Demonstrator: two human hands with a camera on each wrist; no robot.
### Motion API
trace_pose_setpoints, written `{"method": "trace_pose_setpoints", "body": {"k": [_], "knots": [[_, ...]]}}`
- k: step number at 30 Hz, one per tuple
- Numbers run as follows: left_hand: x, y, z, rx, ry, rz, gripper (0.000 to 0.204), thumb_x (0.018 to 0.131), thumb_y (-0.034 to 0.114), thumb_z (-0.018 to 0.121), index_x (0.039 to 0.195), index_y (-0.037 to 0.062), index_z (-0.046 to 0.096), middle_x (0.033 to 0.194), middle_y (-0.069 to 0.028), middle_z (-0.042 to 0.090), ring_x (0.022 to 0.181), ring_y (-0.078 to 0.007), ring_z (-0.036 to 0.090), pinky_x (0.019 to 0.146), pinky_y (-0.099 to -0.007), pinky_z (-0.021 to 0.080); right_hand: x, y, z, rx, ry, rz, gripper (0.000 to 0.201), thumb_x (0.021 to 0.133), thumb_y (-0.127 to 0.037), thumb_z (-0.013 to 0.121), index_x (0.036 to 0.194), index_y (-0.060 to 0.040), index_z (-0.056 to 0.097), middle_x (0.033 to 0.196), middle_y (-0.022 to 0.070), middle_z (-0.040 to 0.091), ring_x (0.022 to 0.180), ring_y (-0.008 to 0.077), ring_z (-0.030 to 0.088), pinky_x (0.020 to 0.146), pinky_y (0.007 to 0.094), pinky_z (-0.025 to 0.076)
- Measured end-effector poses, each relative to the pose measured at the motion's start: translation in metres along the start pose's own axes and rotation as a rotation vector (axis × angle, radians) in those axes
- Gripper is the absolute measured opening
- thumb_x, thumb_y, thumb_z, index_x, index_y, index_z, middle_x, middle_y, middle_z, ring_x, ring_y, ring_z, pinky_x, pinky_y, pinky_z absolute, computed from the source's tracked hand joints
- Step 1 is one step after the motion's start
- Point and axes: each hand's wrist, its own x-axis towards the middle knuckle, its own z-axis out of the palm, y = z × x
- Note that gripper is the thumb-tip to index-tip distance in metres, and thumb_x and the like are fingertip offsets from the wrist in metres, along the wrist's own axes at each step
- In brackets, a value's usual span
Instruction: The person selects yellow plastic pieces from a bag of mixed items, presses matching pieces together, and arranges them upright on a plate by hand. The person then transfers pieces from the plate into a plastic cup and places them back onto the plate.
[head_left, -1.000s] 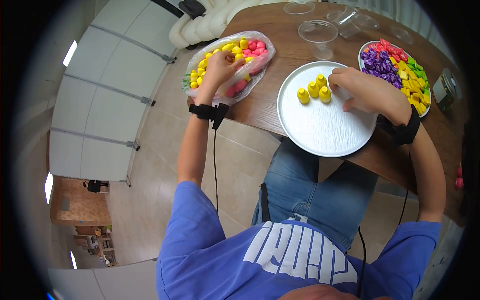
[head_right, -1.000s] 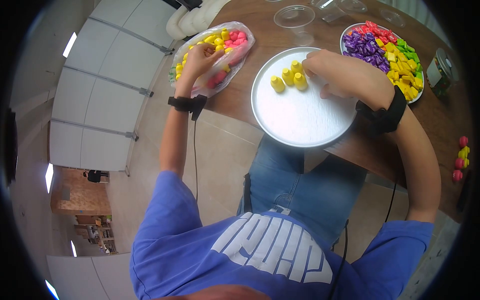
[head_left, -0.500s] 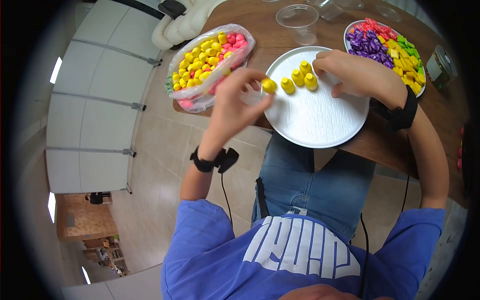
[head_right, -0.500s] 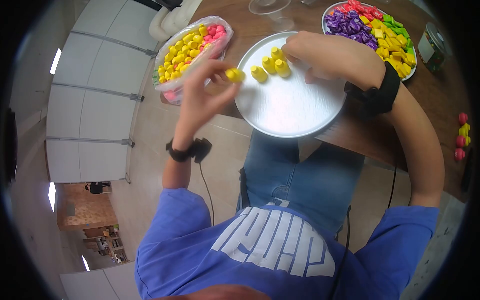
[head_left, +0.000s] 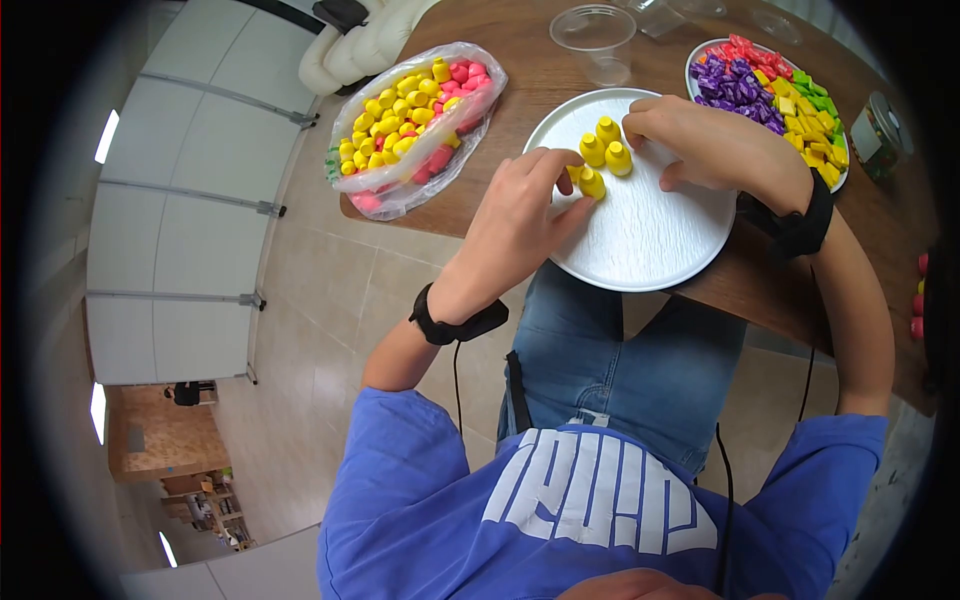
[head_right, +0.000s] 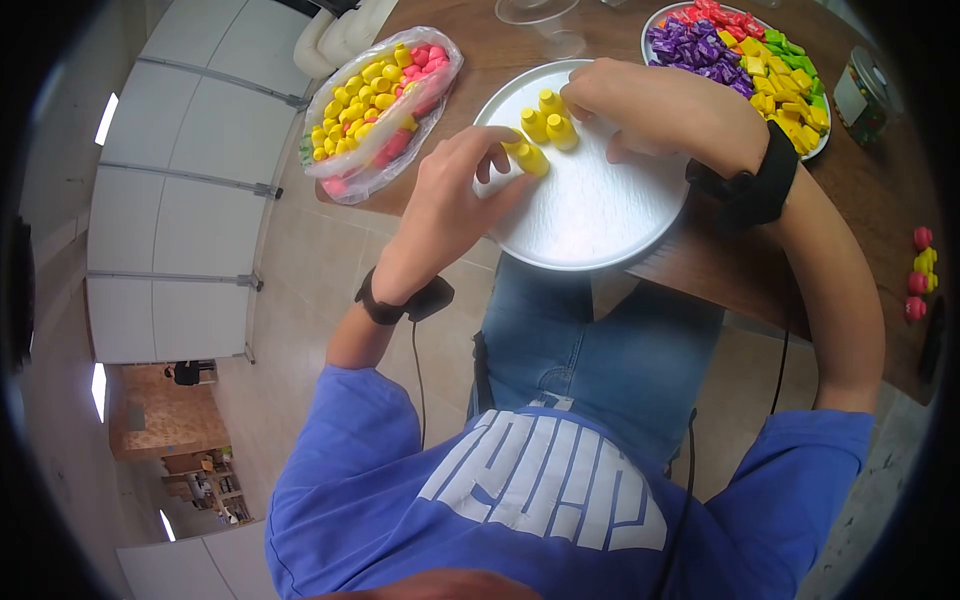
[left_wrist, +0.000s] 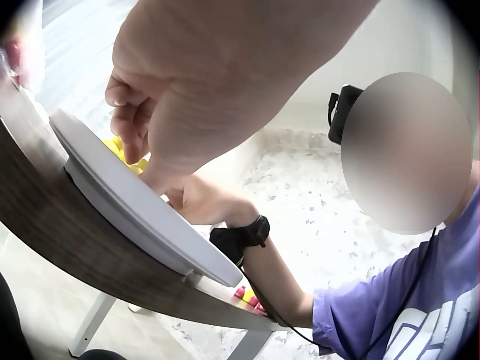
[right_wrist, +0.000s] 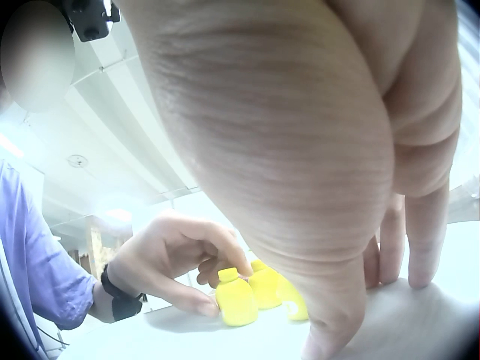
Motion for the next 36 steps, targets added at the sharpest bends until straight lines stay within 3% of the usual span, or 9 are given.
{"method": "trace_pose_setpoints", "body": {"k": [15,21,24,27,29,31,32,33,36], "knots": [[0.017,0.003,0.008,0.037,0.049,-0.022,0.045,0.084,0.010,0.079,0.121,0.0013,0.056,0.083,-0.0125,0.065,0.080,-0.0303,0.064,0.077,-0.0418,0.047,0.000,0.002,0.000,0.007,0.004,-0.015,0.043,0.075,-0.001,0.081,0.112,-0.0025,0.059,0.119,0.0112,0.063,0.123,0.0347,0.058,0.101,0.0440,0.050],[0.014,0.002,0.005,0.025,0.039,-0.068,0.050,0.083,0.015,0.083,0.122,0.0013,0.055,0.082,-0.0104,0.063,0.080,-0.0292,0.063,0.077,-0.0421,0.048,-0.001,0.000,0.002,0.008,0.033,-0.012,0.044,0.075,0.001,0.081,0.113,-0.0033,0.059,0.119,0.0109,0.063,0.122,0.0348,0.058,0.101,0.0434,0.050],[0.011,0.001,-0.008,-0.022,0.072,-0.034,0.051,0.082,0.020,0.087,0.120,0.0016,0.057,0.079,-0.0090,0.060,0.075,-0.0247,0.061,0.070,-0.0384,0.049,0.000,-0.003,-0.002,0.005,0.017,-0.001,0.044,0.075,0.001,0.081,0.113,-0.0032,0.059,0.119,0.0110,0.063,0.121,0.0350,0.058,0.101,0.0432,0.050],[0.016,-0.035,-0.030,0.008,0.217,-0.026,0.045,0.083,0.022,0.088,0.113,0.0023,0.061,0.074,-0.0048,0.058,0.064,-0.0139,0.055,0.056,-0.0295,0.045,0.003,-0.006,-0.003,-0.009,-0.022,0.026,0.044,0.076,0.000,0.081,0.113,-0.0025,0.059,0.119,0.0116,0.063,0.120,0.0353,0.058,0.101,0.0431,0.050],[0.020,-0.055,-0.050,-0.006,0.328,-0.140,0.033,0.090,0.021,0.082,0.107,-0.0004,0.064,0.070,-0.0052,0.060,0.061,-0.0117,0.055,0.057,-0.0286,0.045,0.002,-0.005,-0.003,-0.017,-0.033,0.034,0.044,0.076,0.000,0.081,0.113,-0.0021,0.059,0.119,0.0119,0.063,0.120,0.0355,0.058,0.102,0.0429,0.050],[0.023,-0.120,-0.076,0.086,0.460,-0.205,0.023,0.096,0.019,0.073,0.099,-0.0035,0.069,0.076,-0.0126,0.071,0.064,-0.0195,0.068,0.064,-0.0327,0.054,0.001,-0.008,-0.006,-0.014,-0.016,0.010,0.045,0.076,-0.001,0.082,0.114,-0.0016,0.059,0.119,0.0126,0.063,0.120,0.0354,0.058,0.103,0.0427,0.049],[0.022,-0.140,-0.084,0.170,0.443,-0.252,0.022,0.094,0.017,0.072,0.096,-0.0042,0.071,0.082,-0.0166,0.074,0.072,-0.0271,0.073,0.071,-0.0370,0.058,0.000,-0.009,-0.007,-0.016,-0.014,0.007,0.045,0.076,-0.001,0.082,0.114,-0.0016,0.059,0.119,0.0126,0.063,0.120,0.0354,0.058,0.103,0.0427,0.049],[0.020,-0.159,-0.089,0.172,0.446,-0.250,0.022,0.094,0.017,0.072,0.096,-0.0042,0.071,0.082,-0.0166,0.074,0.072,-0.0271,0.073,0.071,-0.0370,0.058,0.000,-0.011,-0.009,-0.014,-0.024,0.018,0.045,0.076,-0.001,0.082,0.115,-0.0017,0.059,0.120,0.0127,0.063,0.120,0.0353,0.058,0.104,0.0426,0.049],[0.013,-0.207,-0.091,0.451,0.265,-0.323,0.025,0.084,0.021,0.076,0.091,-0.0033,0.074,0.087,-0.0202,0.075,0.084,-0.0352,0.073,0.079,-0.0439,0.057,0.001,-0.010,-0.008,-0.021,-0.027,0.023,0.046,0.076,-0.001,0.082,0.116,-0.0019,0.059,0.120,0.0128,0.063,0.120,0.0352,0.058,0.104,0.0423,0.049]]}}
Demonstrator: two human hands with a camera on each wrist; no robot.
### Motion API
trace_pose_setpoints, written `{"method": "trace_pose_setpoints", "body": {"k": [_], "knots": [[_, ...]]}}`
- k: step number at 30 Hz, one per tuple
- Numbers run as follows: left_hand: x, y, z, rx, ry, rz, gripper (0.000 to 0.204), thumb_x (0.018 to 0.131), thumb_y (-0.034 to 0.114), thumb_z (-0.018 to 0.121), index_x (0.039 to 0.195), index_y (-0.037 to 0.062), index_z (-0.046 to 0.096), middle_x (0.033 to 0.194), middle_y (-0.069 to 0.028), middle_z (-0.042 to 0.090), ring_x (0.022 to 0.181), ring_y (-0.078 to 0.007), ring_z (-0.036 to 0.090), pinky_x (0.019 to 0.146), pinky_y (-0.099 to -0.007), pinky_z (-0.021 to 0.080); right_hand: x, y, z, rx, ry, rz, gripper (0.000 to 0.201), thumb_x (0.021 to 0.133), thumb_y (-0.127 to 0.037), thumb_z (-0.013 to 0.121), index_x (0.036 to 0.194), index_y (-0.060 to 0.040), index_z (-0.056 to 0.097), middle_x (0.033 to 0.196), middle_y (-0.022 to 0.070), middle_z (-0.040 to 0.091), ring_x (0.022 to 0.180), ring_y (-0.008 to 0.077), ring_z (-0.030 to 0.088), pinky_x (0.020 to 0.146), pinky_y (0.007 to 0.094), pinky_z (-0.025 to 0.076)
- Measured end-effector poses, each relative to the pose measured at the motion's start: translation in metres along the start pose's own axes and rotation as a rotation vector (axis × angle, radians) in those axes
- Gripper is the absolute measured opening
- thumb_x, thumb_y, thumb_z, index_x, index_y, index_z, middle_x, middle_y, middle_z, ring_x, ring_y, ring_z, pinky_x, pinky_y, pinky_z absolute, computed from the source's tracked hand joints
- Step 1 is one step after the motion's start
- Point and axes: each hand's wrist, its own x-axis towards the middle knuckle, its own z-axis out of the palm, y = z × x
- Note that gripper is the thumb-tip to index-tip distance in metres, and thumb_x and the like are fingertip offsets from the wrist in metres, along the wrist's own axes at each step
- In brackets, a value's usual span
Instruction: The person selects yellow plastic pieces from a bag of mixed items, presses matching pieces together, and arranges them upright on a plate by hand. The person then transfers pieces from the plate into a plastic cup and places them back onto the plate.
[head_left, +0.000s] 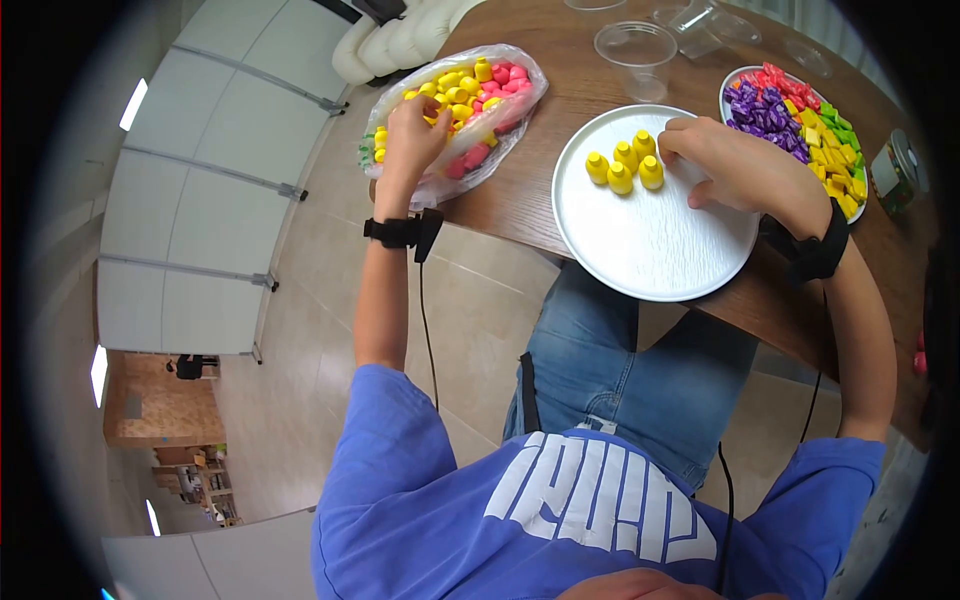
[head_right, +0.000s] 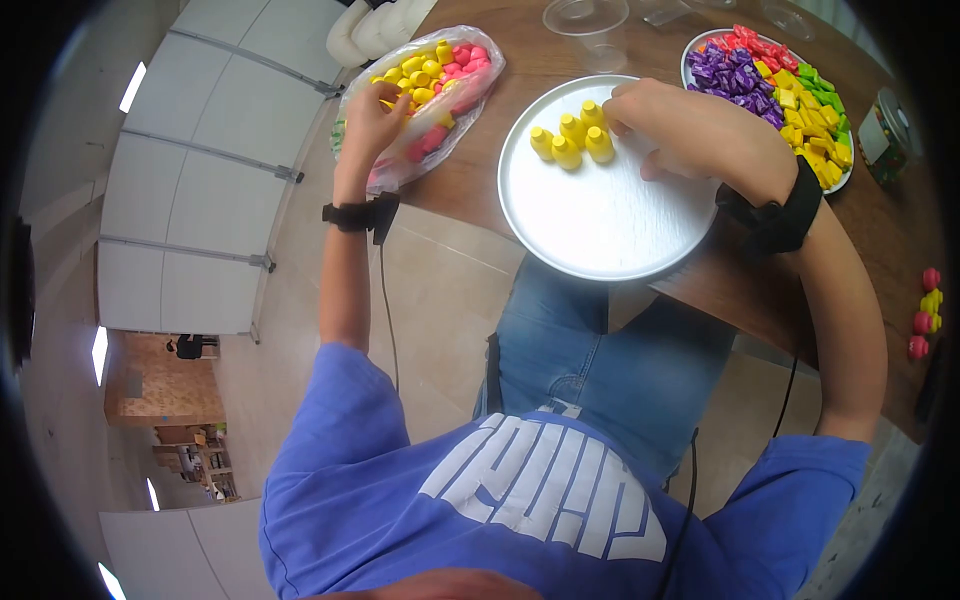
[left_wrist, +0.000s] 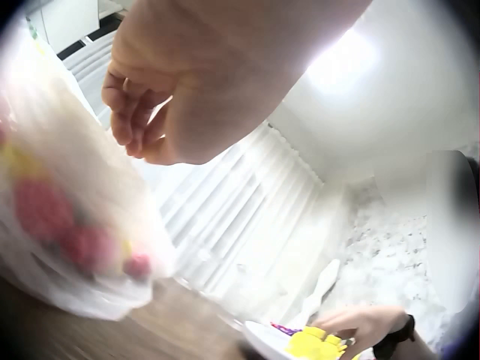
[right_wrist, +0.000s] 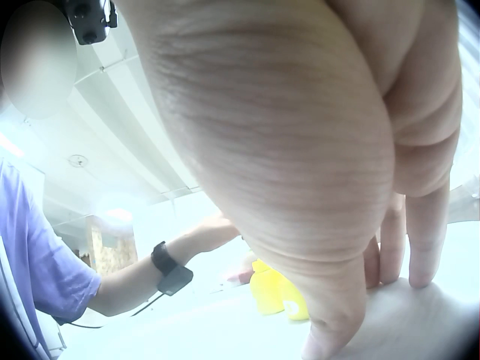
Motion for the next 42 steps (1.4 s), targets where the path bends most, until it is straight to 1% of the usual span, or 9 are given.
{"method": "trace_pose_setpoints", "body": {"k": [7,10,12,16,18,23,27,30,42], "knots": [[0.009,0.012,0.006,0.054,-0.151,-0.046,0.029,0.082,0.023,0.080,0.095,-0.0031,0.075,0.095,-0.0210,0.076,0.086,-0.0355,0.073,0.081,-0.0434,0.057,0.002,0.002,0.002,0.010,-0.009,0.012,0.045,0.075,0.000,0.082,0.114,-0.0018,0.060,0.119,0.0129,0.063,0.120,0.0352,0.059,0.103,0.0428,0.049],[0.010,0.018,0.009,-0.053,-0.138,-0.079,0.029,0.081,0.021,0.080,0.096,-0.0030,0.074,0.097,-0.0200,0.076,0.088,-0.0341,0.074,0.082,-0.0418,0.058,0.001,0.006,0.005,0.016,0.021,-0.025,0.044,0.075,0.000,0.082,0.112,-0.0016,0.060,0.119,0.0126,0.063,0.120,0.0353,0.059,0.102,0.0432,0.049],[0.010,0.013,0.012,-0.048,-0.117,0.018,0.029,0.085,0.023,0.080,0.101,-0.0001,0.075,0.095,-0.0142,0.078,0.082,-0.0253,0.074,0.078,-0.0368,0.058,0.000,0.004,0.004,0.013,0.021,-0.014,0.043,0.075,0.000,0.082,0.112,-0.0019,0.059,0.119,0.0124,0.063,0.120,0.0353,0.059,0.102,0.0432,0.049],[0.010,0.013,0.010,-0.059,-0.133,0.009,0.029,0.085,0.021,0.081,0.103,-0.0007,0.074,0.094,-0.0123,0.077,0.079,-0.0237,0.072,0.076,-0.0350,0.057,0.000,-0.002,0.000,0.021,-0.012,0.036,0.042,0.076,0.000,0.082,0.112,-0.0027,0.059,0.120,0.0120,0.063,0.121,0.0351,0.059,0.102,0.0431,0.050],[0.008,0.021,0.008,-0.092,0.025,0.022,0.026,0.083,0.014,0.079,0.100,-0.0032,0.070,0.094,-0.0174,0.076,0.080,-0.0279,0.074,0.076,-0.0374,0.058,0.000,-0.003,0.001,0.023,-0.011,0.045,0.042,0.076,0.000,0.082,0.112,-0.0030,0.059,0.120,0.0119,0.063,0.121,0.0350,0.059,0.102,0.0433,0.050],[-0.018,0.115,-0.038,-0.246,0.183,0.199,0.017,0.084,0.006,0.079,0.096,-0.0006,0.068,0.090,-0.0105,0.075,0.075,-0.0214,0.071,0.071,-0.0318,0.055,0.000,-0.001,0.002,0.016,0.010,0.040,0.043,0.076,0.000,0.081,0.113,-0.0033,0.059,0.120,0.0115,0.063,0.121,0.0348,0.059,0.102,0.0437,0.050],[-0.054,0.177,-0.055,-0.552,-0.047,0.360,0.024,0.082,0.008,0.083,0.101,0.0035,0.069,0.091,-0.0041,0.073,0.077,-0.0136,0.067,0.071,-0.0261,0.050,0.002,0.004,0.005,-0.001,-0.011,0.024,0.044,0.076,0.000,0.081,0.114,-0.0034,0.059,0.120,0.0108,0.063,0.121,0.0347,0.058,0.103,0.0437,0.049],[-0.072,0.209,-0.054,-0.606,-0.221,0.363,0.031,0.080,0.007,0.085,0.105,0.0058,0.067,0.094,-0.0036,0.073,0.079,-0.0158,0.069,0.069,-0.0287,0.050,0.002,0.009,0.008,0.006,0.013,-0.014,0.044,0.075,0.000,0.081,0.114,-0.0032,0.059,0.120,0.0106,0.063,0.122,0.0347,0.058,0.103,0.0435,0.049],[-0.072,0.220,-0.011,-0.539,-0.163,0.428,0.034,0.082,0.010,0.083,0.108,0.0045,0.062,0.097,-0.0089,0.072,0.079,-0.0243,0.066,0.075,-0.0382,0.051,0.001,0.011,0.009,0.020,0.037,-0.038,0.042,0.076,-0.001,0.080,0.113,-0.0027,0.060,0.121,0.0107,0.063,0.123,0.0347,0.058,0.102,0.0444,0.049]]}}
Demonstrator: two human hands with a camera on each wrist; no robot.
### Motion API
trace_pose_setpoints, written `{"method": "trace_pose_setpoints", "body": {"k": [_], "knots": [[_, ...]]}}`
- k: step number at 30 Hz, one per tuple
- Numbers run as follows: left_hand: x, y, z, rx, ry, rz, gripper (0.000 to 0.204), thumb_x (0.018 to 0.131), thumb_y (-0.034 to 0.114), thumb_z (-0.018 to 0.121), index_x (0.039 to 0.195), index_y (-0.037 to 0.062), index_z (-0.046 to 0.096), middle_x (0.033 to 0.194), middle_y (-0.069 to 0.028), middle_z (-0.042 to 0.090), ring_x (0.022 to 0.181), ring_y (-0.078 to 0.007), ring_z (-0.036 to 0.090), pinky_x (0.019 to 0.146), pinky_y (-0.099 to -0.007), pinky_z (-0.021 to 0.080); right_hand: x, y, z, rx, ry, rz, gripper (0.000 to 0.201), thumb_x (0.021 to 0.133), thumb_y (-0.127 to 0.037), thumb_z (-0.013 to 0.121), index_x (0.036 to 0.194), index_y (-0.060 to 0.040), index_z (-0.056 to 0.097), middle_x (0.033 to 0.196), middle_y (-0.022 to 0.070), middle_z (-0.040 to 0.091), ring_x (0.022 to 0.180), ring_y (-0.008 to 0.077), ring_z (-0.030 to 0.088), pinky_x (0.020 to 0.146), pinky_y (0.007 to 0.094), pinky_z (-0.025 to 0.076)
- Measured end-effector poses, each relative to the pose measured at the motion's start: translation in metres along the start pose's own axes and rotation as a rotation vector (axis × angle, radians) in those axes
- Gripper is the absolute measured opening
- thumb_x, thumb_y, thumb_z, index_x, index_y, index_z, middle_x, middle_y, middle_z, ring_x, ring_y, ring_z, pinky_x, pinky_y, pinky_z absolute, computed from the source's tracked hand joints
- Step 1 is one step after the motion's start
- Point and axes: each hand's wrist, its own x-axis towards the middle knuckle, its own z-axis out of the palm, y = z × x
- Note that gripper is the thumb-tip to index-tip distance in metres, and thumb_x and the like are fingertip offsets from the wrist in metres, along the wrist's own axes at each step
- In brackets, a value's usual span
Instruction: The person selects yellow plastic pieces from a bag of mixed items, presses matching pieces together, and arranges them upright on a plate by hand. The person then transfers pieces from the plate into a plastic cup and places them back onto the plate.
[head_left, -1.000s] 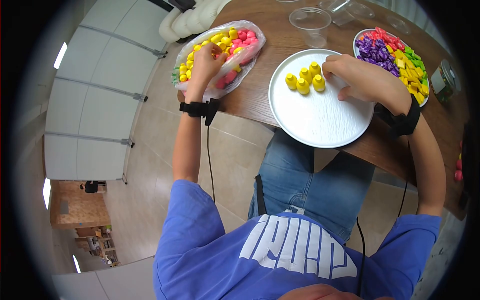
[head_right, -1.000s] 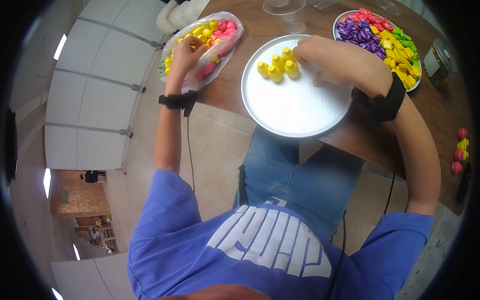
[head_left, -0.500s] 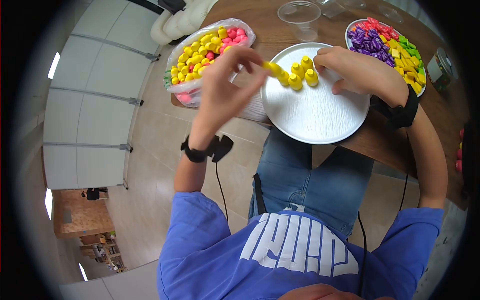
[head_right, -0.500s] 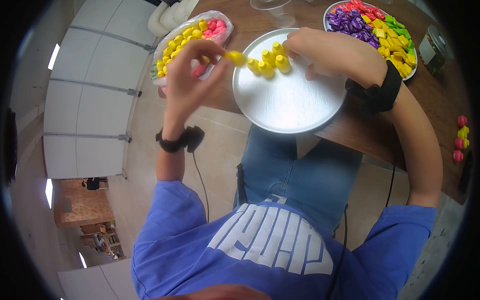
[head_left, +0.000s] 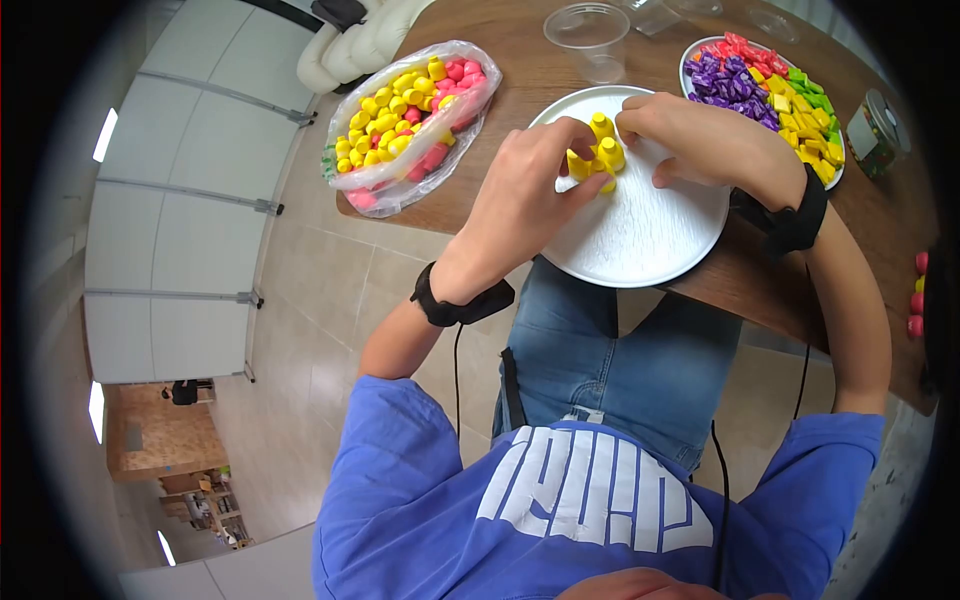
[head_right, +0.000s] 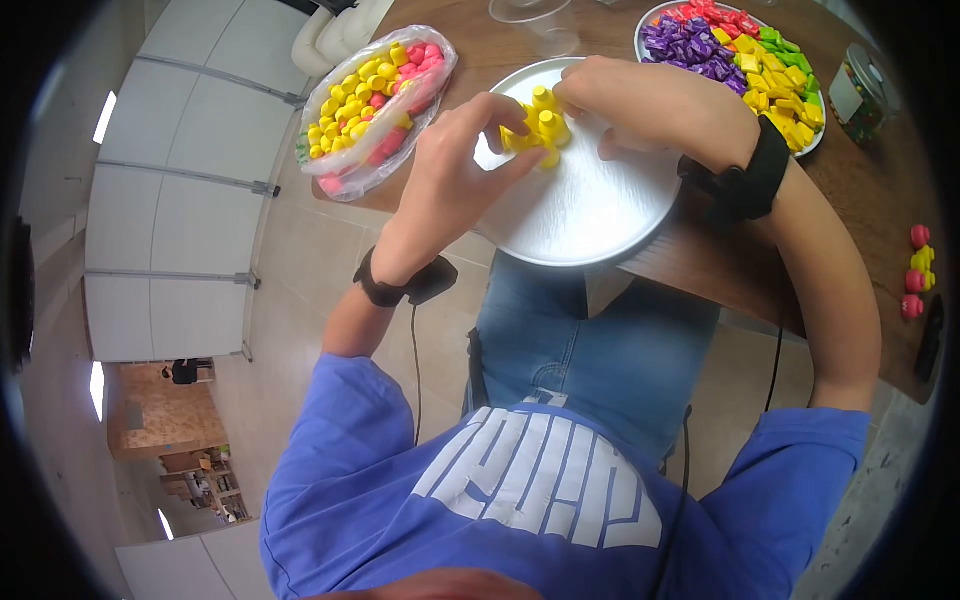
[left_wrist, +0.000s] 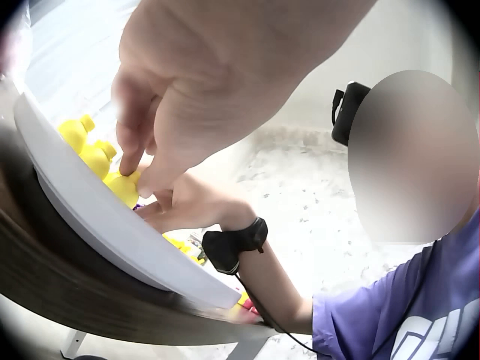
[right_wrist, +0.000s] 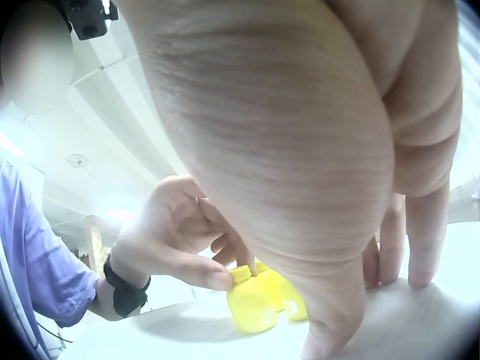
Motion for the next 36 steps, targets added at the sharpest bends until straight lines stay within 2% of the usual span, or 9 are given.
{"method": "trace_pose_setpoints", "body": {"k": [8,10,17,20,22,26,29,33,36], "knots": [[-0.006,-0.014,-0.025,0.054,-0.008,-0.096,0.053,0.074,0.019,0.092,0.115,0.0013,0.063,0.108,-0.0120,0.067,0.089,-0.0239,0.065,0.080,-0.0362,0.054,-0.001,-0.005,-0.002,-0.047,0.005,-0.014,0.042,0.078,-0.002,0.080,0.114,-0.0022,0.061,0.121,0.0119,0.063,0.120,0.0352,0.060,0.100,0.0447,0.051],[-0.011,-0.025,-0.031,0.051,-0.062,-0.153,0.060,0.074,0.023,0.094,0.120,-0.0004,0.062,0.110,-0.0117,0.068,0.096,-0.0220,0.066,0.085,-0.0343,0.055,0.000,-0.008,-0.006,-0.087,-0.057,0.040,0.042,0.079,-0.010,0.082,0.115,-0.0006,0.061,0.121,0.0127,0.063,0.118,0.0349,0.061,0.098,0.0445,0.053],[-0.017,-0.030,-0.026,-0.022,-0.113,-0.204,0.061,0.075,0.023,0.093,0.122,-0.0012,0.062,0.114,-0.0147,0.069,0.100,-0.0242,0.070,0.089,-0.0346,0.056,-0.009,-0.031,-0.012,-0.108,-0.101,0.129,0.054,0.079,-0.038,0.085,0.108,0.0029,0.063,0.118,0.0153,0.063,0.113,0.0347,0.063,0.093,0.0423,0.053],[-0.015,-0.034,-0.022,-0.047,-0.107,-0.197,0.059,0.076,0.021,0.092,0.122,-0.0014,0.062,0.114,-0.0159,0.070,0.099,-0.0248,0.071,0.088,-0.0352,0.057,-0.013,-0.026,0.000,-0.124,0.073,0.040,0.055,0.083,-0.045,0.082,0.103,0.0036,0.064,0.109,0.0182,0.063,0.104,0.0363,0.063,0.088,0.0437,0.052],[-0.015,-0.037,-0.021,-0.063,-0.133,-0.234,0.057,0.079,0.024,0.091,0.123,0.0008,0.063,0.116,-0.0129,0.071,0.100,-0.0205,0.069,0.088,-0.0313,0.056,-0.014,-0.030,-0.001,-0.133,0.078,0.023,0.055,0.083,-0.045,0.081,0.101,0.0035,0.064,0.106,0.0182,0.063,0.103,0.0364,0.063,0.087,0.0441,0.052],[-0.016,-0.037,-0.019,-0.081,-0.128,-0.238,0.055,0.080,0.023,0.090,0.123,0.0006,0.064,0.115,-0.0131,0.071,0.100,-0.0213,0.069,0.089,-0.0313,0.056,-0.010,-0.033,0.005,-0.122,0.129,-0.001,0.053,0.084,-0.045,0.081,0.098,0.0032,0.064,0.099,0.0187,0.064,0.100,0.0369,0.063,0.085,0.0449,0.051],[-0.015,-0.036,-0.020,-0.084,-0.138,-0.241,0.053,0.080,0.021,0.089,0.122,0.0005,0.064,0.115,-0.0132,0.071,0.100,-0.0211,0.069,0.089,-0.0313,0.056,-0.009,-0.044,-0.004,-0.127,0.060,0.060,0.047,0.087,-0.035,0.079,0.111,0.0033,0.066,0.107,0.0205,0.067,0.103,0.0368,0.066,0.090,0.0434,0.054],[-0.015,-0.037,-0.019,-0.092,-0.137,-0.236,0.049,0.082,0.019,0.086,0.122,0.0001,0.064,0.114,-0.0129,0.071,0.100,-0.0211,0.069,0.088,-0.0313,0.056,-0.009,-0.044,0.000,-0.089,0.103,0.089,0.044,0.087,-0.031,0.079,0.112,0.0036,0.066,0.108,0.0213,0.068,0.102,0.0372,0.067,0.089,0.0435,0.054],[-0.015,-0.037,-0.018,-0.098,-0.128,-0.227,0.049,0.082,0.018,0.086,0.122,0.0001,0.064,0.114,-0.0127,0.071,0.100,-0.0212,0.069,0.087,-0.0314,0.056,-0.007,-0.037,0.007,-0.078,0.176,0.054,0.045,0.084,-0.037,0.082,0.099,0.0022,0.065,0.099,0.0207,0.065,0.098,0.0365,0.064,0.085,0.0444,0.052]]}}
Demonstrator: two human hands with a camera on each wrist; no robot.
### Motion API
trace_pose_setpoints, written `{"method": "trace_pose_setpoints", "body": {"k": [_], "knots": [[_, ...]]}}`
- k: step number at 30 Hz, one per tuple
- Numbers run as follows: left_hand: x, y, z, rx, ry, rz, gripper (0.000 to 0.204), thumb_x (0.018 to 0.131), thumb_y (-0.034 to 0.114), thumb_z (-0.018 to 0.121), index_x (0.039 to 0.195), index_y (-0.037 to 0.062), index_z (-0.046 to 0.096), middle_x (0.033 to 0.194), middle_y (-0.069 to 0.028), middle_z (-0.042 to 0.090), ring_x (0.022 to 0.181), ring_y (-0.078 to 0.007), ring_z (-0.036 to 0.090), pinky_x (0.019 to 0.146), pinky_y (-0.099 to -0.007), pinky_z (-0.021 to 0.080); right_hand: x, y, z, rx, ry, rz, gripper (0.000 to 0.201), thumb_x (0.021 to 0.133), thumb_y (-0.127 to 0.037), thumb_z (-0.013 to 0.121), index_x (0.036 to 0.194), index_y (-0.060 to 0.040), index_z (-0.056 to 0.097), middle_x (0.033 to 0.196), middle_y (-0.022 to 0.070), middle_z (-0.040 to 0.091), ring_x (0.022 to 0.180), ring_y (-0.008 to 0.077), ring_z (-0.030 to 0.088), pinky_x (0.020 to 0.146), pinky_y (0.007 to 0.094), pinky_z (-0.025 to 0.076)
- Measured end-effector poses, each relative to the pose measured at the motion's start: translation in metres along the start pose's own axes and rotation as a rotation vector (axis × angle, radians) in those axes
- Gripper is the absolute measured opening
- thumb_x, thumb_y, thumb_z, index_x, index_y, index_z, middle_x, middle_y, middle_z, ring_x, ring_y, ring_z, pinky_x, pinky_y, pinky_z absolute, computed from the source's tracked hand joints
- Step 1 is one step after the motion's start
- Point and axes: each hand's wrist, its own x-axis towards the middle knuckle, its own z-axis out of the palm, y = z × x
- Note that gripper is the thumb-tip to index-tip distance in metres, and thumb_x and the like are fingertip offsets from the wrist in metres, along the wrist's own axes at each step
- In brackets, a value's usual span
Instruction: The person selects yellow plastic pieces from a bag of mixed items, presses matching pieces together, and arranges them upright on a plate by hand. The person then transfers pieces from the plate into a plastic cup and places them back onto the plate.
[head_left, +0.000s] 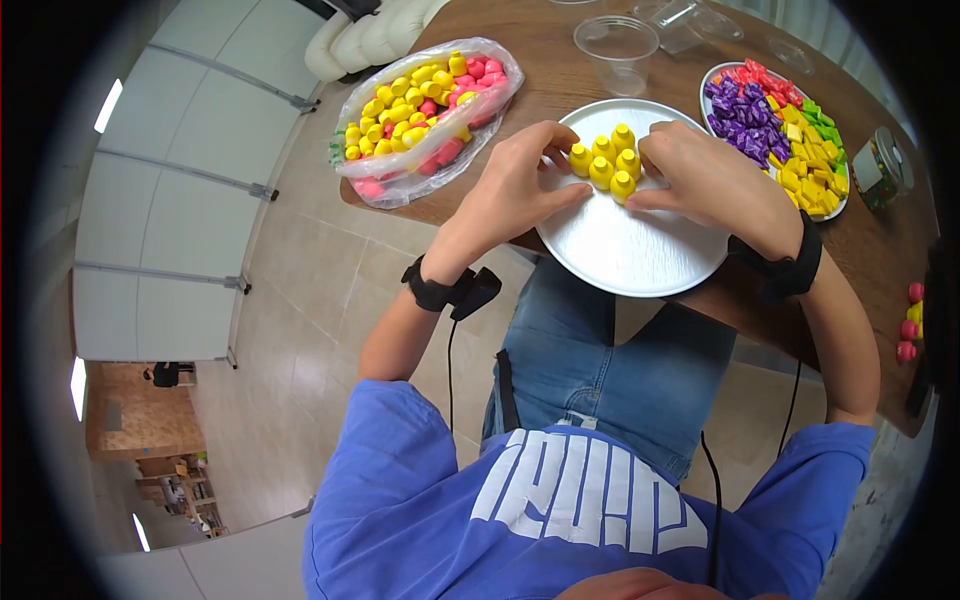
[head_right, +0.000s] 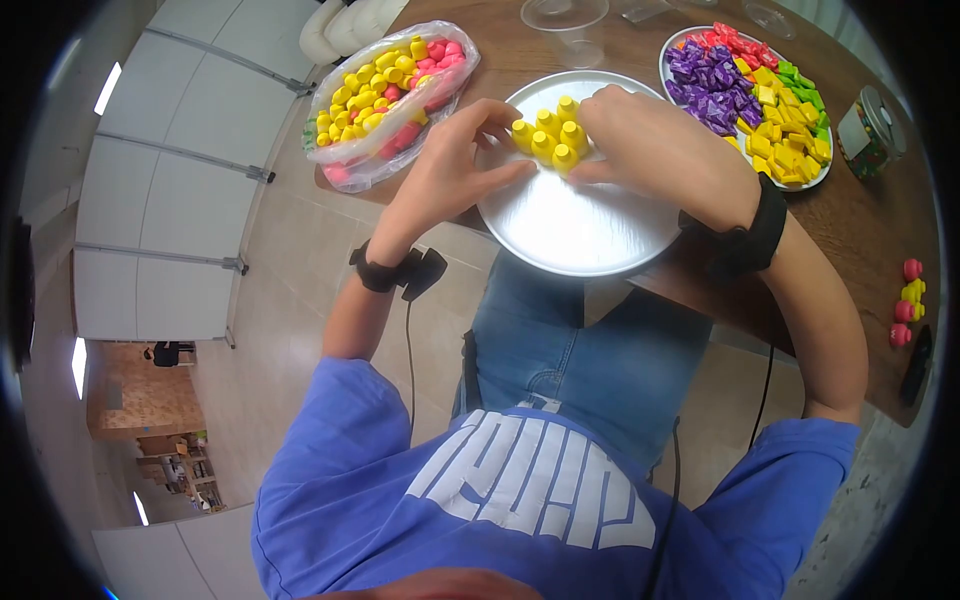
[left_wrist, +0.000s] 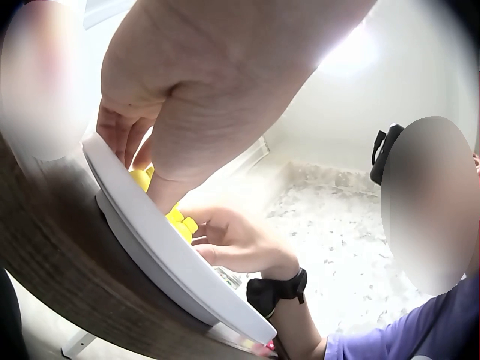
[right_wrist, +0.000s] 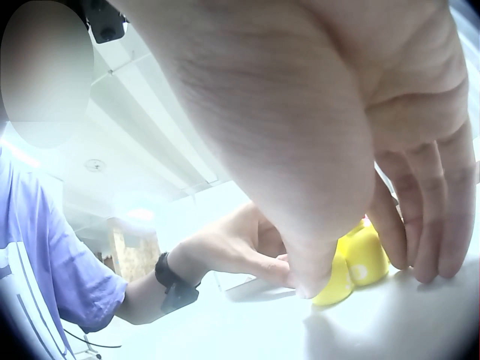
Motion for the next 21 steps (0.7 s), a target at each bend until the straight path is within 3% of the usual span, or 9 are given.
{"method": "trace_pose_setpoints", "body": {"k": [9,11,12,14,17,21], "knots": [[-0.002,0.000,-0.002,0.007,0.015,-0.008,0.050,0.082,0.020,0.086,0.122,0.0002,0.063,0.114,-0.0126,0.071,0.100,-0.0212,0.069,0.086,-0.0314,0.056,-0.002,0.008,-0.007,0.007,-0.073,0.058,0.054,0.077,-0.035,0.088,0.107,0.0033,0.063,0.111,0.0217,0.062,0.106,0.0375,0.062,0.091,0.0435,0.051],[-0.005,-0.002,-0.002,0.004,0.027,-0.011,0.050,0.082,0.020,0.087,0.122,0.0003,0.063,0.114,-0.0125,0.071,0.100,-0.0212,0.069,0.086,-0.0313,0.055,-0.001,0.013,-0.008,-0.007,-0.106,0.050,0.069,0.074,-0.031,0.090,0.124,0.0032,0.057,0.128,0.0229,0.059,0.121,0.0384,0.059,0.101,0.0420,0.050],[-0.006,-0.003,-0.002,0.010,0.032,-0.003,0.051,0.081,0.020,0.087,0.123,0.0005,0.063,0.115,-0.0123,0.070,0.100,-0.0213,0.069,0.086,-0.0312,0.055,-0.001,0.013,-0.006,-0.009,-0.105,0.050,0.069,0.074,-0.031,0.090,0.124,0.0032,0.057,0.128,0.0229,0.059,0.121,0.0384,0.059,0.101,0.0420,0.050],[-0.009,-0.002,-0.002,0.016,0.038,0.004,0.053,0.081,0.020,0.088,0.123,0.0008,0.063,0.115,-0.0121,0.070,0.099,-0.0213,0.069,0.087,-0.0311,0.055,0.001,0.013,-0.001,0.026,-0.023,0.031,0.088,0.069,-0.024,0.092,0.141,0.0025,0.047,0.143,0.0228,0.054,0.133,0.0385,0.053,0.110,0.0400,0.046],[-0.015,0.002,-0.002,-0.007,0.059,-0.016,0.056,0.080,0.021,0.088,0.126,0.0019,0.062,0.117,-0.0116,0.069,0.099,-0.0216,0.069,0.088,-0.0313,0.055,0.008,0.015,-0.002,0.135,-0.043,0.018,0.100,0.065,-0.017,0.093,0.150,-0.0002,0.041,0.151,0.0227,0.049,0.139,0.0367,0.050,0.116,0.0397,0.044],[-0.021,0.009,0.006,0.013,0.096,-0.024,0.068,0.078,0.022,0.090,0.132,-0.0003,0.056,0.120,-0.0141,0.067,0.101,-0.0231,0.069,0.089,-0.0348,0.055,0.013,0.020,0.005,0.214,0.036,-0.072,0.101,0.063,-0.010,0.093,0.150,-0.0026,0.042,0.146,0.0222,0.053,0.136,0.0361,0.053,0.114,0.0416,0.046]]}}
